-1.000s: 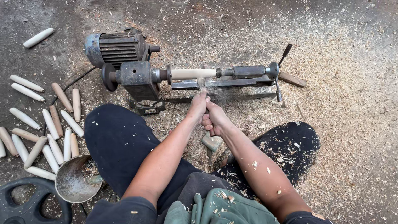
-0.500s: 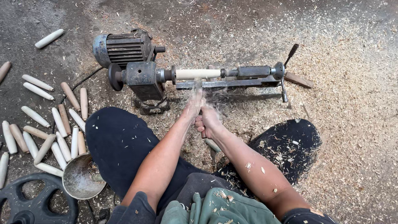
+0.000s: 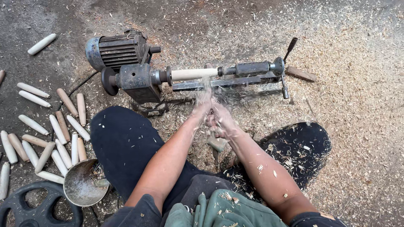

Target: The person mounts a rectangular block of wood onto a lathe and shapes it into a cylindrical rod using a chisel. They then remove the finished piece and mount a new block to repeat the process.

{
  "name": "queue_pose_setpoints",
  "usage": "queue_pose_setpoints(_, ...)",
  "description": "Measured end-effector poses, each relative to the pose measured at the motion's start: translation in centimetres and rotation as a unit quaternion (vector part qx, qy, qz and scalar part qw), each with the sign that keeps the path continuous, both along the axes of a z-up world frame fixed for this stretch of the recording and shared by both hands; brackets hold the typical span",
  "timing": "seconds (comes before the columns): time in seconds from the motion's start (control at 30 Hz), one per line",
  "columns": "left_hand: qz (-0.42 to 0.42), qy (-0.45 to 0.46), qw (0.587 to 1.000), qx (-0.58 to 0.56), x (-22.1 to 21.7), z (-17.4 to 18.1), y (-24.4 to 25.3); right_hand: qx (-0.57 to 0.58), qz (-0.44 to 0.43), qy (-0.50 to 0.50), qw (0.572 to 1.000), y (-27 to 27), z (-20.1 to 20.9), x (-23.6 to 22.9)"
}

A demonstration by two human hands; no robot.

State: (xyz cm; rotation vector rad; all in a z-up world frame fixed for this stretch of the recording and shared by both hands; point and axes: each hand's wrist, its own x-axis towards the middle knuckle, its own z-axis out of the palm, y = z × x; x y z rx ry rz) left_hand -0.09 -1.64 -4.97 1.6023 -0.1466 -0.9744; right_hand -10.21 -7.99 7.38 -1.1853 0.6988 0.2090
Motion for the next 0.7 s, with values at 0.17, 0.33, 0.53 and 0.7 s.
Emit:
queue_pose_setpoints(0.17,0.07,-0.043,0.996,0.04,0.1,-2.8,-3.7,0.141,-0.082,0.087,0.983,-1.3,1.0,-0.2)
queue_pose_setpoints(0.33,0.09,0.119,0.989,-0.015,-1.2,0.5,-4.3,0.131,-0.044,0.105,0.985,-4.0,1.8,-0.5)
queue_pose_setpoints(0.53,0.074,0.168,0.98,-0.072,-1.9,5.2,-4.6,0.16,0.015,0.117,0.98,-7.0,2.6,-1.1)
queue_pose_setpoints(0.7,0.097,0.185,0.977,-0.044,-2.3,5.7,-4.7,0.189,0.025,0.103,0.976,-7.1,2.6,-1.0)
